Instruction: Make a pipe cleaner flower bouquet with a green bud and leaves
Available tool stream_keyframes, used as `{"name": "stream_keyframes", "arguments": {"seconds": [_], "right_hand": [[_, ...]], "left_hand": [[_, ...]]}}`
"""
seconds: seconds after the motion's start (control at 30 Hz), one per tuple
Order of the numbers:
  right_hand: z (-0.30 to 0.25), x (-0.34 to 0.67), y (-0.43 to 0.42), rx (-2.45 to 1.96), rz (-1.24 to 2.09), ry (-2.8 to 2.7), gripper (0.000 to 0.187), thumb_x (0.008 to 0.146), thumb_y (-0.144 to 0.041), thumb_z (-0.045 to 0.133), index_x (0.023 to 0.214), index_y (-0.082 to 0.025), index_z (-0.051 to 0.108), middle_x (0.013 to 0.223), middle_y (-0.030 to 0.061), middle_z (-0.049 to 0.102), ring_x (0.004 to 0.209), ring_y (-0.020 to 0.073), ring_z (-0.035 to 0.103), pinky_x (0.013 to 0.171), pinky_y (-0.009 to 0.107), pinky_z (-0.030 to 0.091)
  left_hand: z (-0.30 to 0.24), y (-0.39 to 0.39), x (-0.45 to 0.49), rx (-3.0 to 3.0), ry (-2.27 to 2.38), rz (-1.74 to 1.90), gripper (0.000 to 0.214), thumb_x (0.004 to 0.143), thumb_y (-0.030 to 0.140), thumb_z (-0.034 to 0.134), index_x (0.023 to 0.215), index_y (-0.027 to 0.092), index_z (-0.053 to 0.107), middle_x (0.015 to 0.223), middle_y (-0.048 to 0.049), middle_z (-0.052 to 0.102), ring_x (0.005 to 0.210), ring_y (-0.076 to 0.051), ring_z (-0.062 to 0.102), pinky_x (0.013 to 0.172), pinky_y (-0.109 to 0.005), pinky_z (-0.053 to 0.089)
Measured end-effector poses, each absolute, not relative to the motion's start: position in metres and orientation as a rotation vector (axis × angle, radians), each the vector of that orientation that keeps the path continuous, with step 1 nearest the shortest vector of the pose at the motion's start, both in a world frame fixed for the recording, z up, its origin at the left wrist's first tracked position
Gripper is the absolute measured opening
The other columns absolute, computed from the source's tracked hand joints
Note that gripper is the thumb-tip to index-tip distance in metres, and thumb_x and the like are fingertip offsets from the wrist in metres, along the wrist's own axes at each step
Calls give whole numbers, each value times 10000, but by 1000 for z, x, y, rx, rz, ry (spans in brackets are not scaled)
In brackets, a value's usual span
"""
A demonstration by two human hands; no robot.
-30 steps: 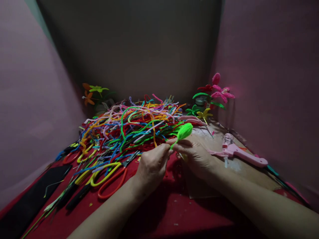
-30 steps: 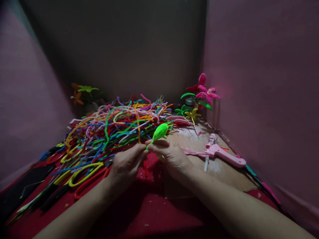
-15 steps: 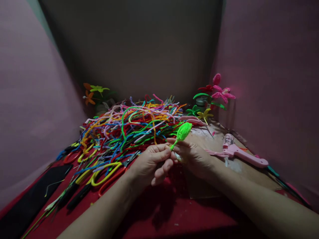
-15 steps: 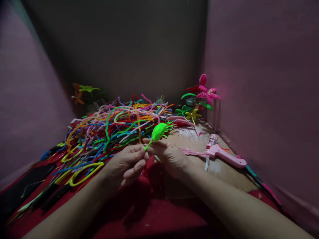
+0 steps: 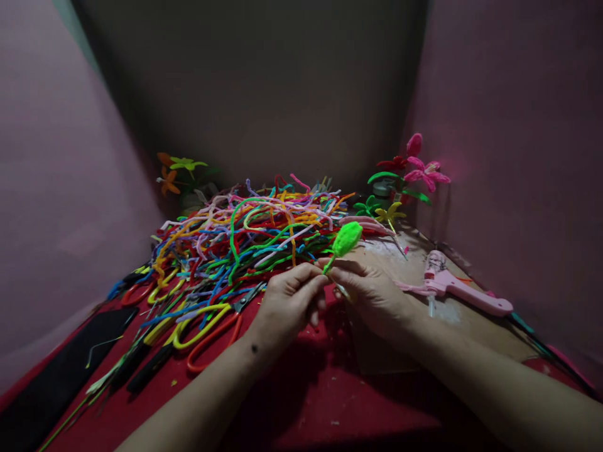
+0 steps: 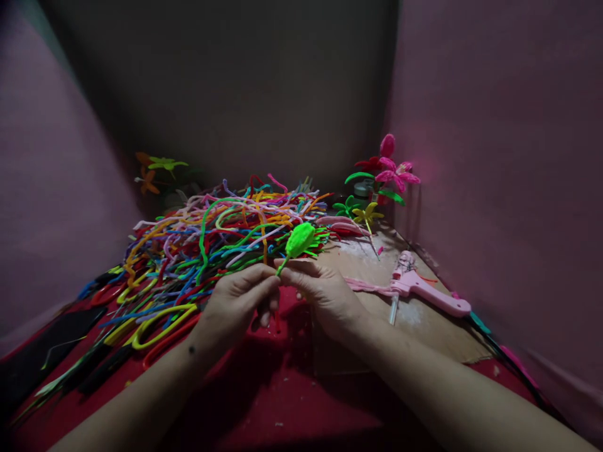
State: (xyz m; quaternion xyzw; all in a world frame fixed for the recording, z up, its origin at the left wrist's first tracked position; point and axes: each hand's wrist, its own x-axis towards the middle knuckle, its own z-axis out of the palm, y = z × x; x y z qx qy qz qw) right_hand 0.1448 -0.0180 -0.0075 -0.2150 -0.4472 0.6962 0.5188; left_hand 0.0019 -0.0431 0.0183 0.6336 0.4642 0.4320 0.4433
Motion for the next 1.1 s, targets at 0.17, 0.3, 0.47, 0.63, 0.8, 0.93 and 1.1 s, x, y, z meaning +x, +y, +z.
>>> {"name": "stream_keyframes", "arguments": {"seconds": [0.17,0.3,0.47,0.63,0.8,0.93,1.1], "right_hand": [[-3,145,-21,-505,1768,-1077,203,712,-292,701,896,-206,707,950,39,682,956,189,580,914,366,379],[-3,146,-22,-449,1817,-1081,245,683,-316,723,905,-215,712,853,42,688,886,205,604,841,375,422],[-7,146,-18,-480,1663,-1044,90,693,-281,716,756,-218,724,916,27,677,897,186,587,835,356,419],[-11,144,-19,-528,1609,-1064,125,713,-271,706,831,-239,729,894,19,697,926,191,590,885,380,399],[-4,146,-26,-535,1672,-1149,165,738,-252,678,900,-244,713,1013,15,682,1058,200,547,965,397,349],[1,147,-27,-548,1710,-1160,144,753,-305,659,859,-232,723,965,36,689,1028,202,566,947,385,367],[-5,145,-23,-474,1819,-1074,237,704,-312,707,923,-220,714,837,33,685,836,178,615,850,352,431]], "left_hand": [[21,-39,-4,1220,854,919,211,828,319,540,708,147,561,484,35,548,284,-30,391,281,-122,259],[20,-39,-5,1040,677,785,213,820,369,542,776,163,570,456,70,485,237,-12,236,242,-135,226],[23,-44,0,1513,950,906,273,833,365,504,686,143,564,520,21,533,353,-48,435,369,-164,346],[16,-46,1,2024,1232,1238,134,792,238,555,690,160,595,500,40,497,441,-53,453,484,-171,371],[22,-45,0,1495,1117,1063,256,841,328,504,659,150,530,495,37,522,342,-40,428,334,-143,300],[22,-40,-4,1108,828,880,222,820,341,550,716,146,552,463,56,501,266,-17,319,262,-124,258],[20,-35,-8,905,620,705,155,812,304,565,780,152,561,459,81,452,240,3,194,227,-111,204]]}}
